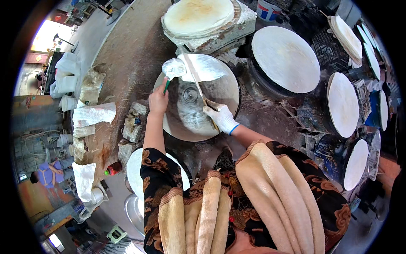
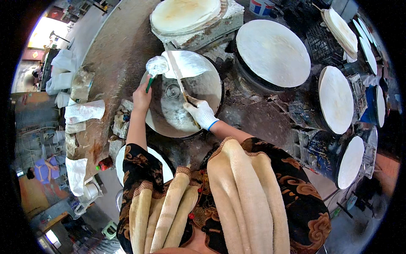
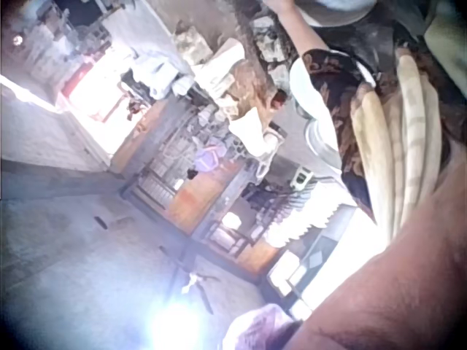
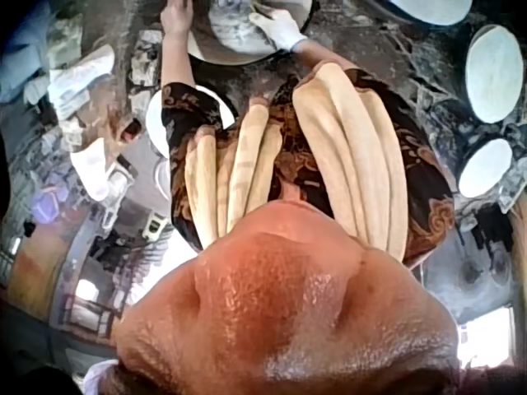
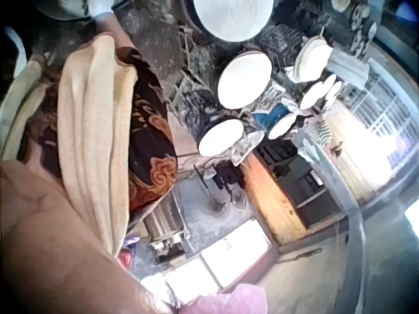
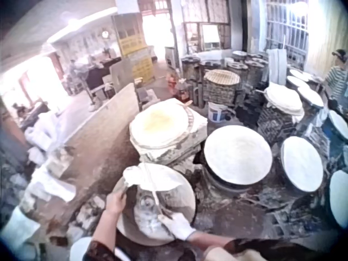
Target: The person scoops a white liquid batter from a large metal bowl and pours it onto several hot, round griddles. Using a wooden stick, they spread the batter into thin, circular crepes. Once cooked, the person lifts the crepes and stacks them on a nearby surface.
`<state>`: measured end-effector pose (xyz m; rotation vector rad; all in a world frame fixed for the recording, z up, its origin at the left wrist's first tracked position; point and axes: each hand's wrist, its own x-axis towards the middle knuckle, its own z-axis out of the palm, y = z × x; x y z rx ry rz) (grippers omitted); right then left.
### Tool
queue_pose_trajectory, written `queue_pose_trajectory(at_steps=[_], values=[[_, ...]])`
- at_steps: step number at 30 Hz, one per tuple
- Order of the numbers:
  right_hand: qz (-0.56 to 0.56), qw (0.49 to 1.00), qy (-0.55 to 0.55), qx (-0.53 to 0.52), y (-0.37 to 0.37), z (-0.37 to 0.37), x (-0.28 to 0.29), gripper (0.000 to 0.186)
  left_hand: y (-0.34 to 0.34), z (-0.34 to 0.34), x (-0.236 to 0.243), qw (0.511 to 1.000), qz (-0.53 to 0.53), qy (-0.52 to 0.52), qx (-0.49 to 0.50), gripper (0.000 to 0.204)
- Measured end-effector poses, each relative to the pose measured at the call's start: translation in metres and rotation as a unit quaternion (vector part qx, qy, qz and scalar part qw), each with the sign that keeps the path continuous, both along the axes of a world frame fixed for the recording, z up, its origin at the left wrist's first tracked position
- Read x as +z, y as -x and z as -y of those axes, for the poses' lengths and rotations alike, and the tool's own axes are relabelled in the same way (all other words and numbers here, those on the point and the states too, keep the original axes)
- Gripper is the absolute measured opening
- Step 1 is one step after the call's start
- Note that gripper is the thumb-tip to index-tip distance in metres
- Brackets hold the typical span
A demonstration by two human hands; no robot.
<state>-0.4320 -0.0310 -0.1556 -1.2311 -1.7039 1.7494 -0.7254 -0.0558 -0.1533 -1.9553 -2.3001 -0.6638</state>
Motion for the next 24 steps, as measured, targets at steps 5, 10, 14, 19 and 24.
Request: queue_pose_trajectory(at_steps=[5, 10, 14, 19, 24], values=[[0.019, 0.997, 0.067, 0.019, -0.049, -0.008, 0.014, 0.051, 0.014, 0.045, -0.009, 0.996, 0.005, 0.048, 0.069, 0.062], [0.001, 0.996, -0.05, -0.074, -0.091, -0.01, -0.021, 0.051, 0.002, 0.055, -0.008, 0.998, 0.026, 0.014, 0.056, 0.061], [0.13, 0.987, -0.008, 0.093, -0.035, 0.008, 0.012, 0.052, -0.005, 0.062, -0.007, 0.996, 0.033, 0.021, 0.082, 0.061], [0.051, 0.987, 0.029, 0.149, -0.005, 0.011, 0.022, 0.048, -0.008, 0.089, -0.007, 0.986, 0.035, 0.027, 0.163, 0.06], [0.059, 0.99, 0.058, 0.113, -0.065, -0.07, 0.038, 0.046, -0.018, 0.126, -0.003, 0.973, 0.055, 0.04, 0.22, 0.061]])
